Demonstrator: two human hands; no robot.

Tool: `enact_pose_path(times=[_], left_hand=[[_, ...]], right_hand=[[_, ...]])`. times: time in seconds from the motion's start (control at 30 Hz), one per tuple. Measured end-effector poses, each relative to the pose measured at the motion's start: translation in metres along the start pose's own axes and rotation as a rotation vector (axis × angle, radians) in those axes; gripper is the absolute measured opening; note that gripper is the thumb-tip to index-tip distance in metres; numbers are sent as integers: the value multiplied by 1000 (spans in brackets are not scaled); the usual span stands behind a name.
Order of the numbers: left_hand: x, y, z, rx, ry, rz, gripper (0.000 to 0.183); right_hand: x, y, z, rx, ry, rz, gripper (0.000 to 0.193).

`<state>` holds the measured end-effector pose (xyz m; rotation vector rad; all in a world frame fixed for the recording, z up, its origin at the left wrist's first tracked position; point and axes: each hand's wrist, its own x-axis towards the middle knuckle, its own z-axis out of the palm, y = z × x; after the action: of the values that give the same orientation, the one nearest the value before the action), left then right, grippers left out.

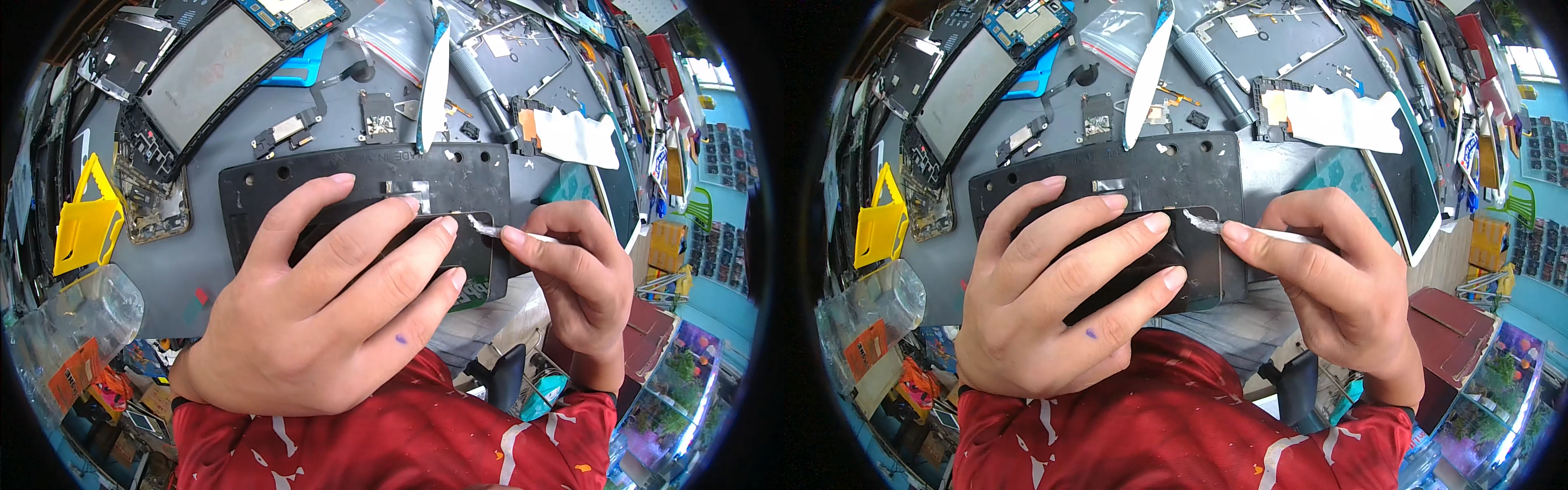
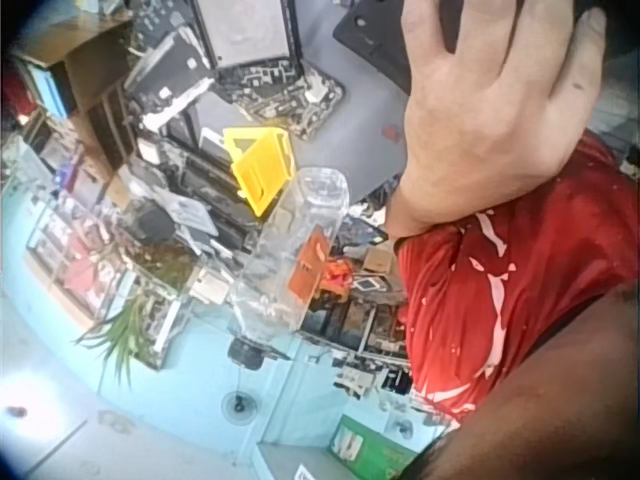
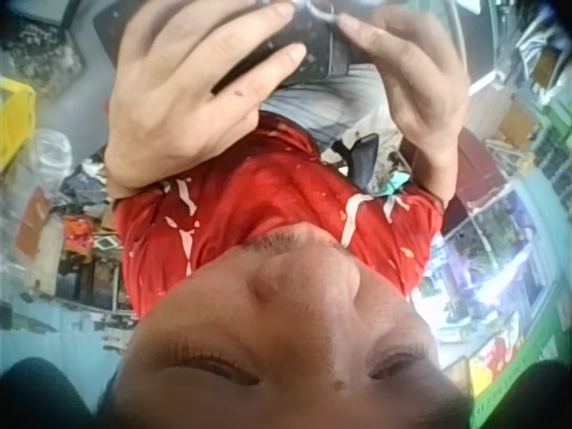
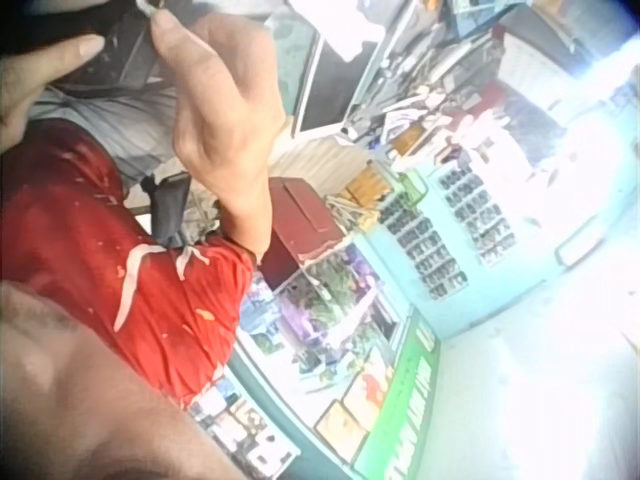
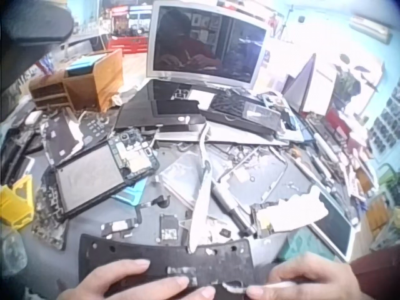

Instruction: The person opens a small plastic bag and removes a thin metal tool. They then use the tool to scrape or clean a small area on a black electronic component placed on a workbench. The person continues scraping the same spot repeatedly.

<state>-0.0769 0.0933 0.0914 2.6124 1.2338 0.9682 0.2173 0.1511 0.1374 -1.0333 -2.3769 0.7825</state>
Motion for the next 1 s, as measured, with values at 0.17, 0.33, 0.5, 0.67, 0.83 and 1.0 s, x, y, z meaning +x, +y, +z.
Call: enact_pose_path(times=[0.17,0.33,0.5,0.67,0.83,1.0], left_hand=[[1,2,-4,-17,-22,-17,41],[1,3,-3,-23,-22,-31,39],[1,3,-2,-16,-16,-36,36],[3,6,1,20,-14,-47,24],[5,8,-1,37,-38,-60,20],[6,10,-2,34,-55,-79,20]], right_hand=[[-1,-2,-2,-93,0,-41,49],[3,-5,-1,-148,16,-54,49],[2,4,5,-155,34,-132,50],[0,5,5,-154,25,-144,51],[3,6,5,-166,26,-164,51],[0,3,4,-123,54,-109,47]])
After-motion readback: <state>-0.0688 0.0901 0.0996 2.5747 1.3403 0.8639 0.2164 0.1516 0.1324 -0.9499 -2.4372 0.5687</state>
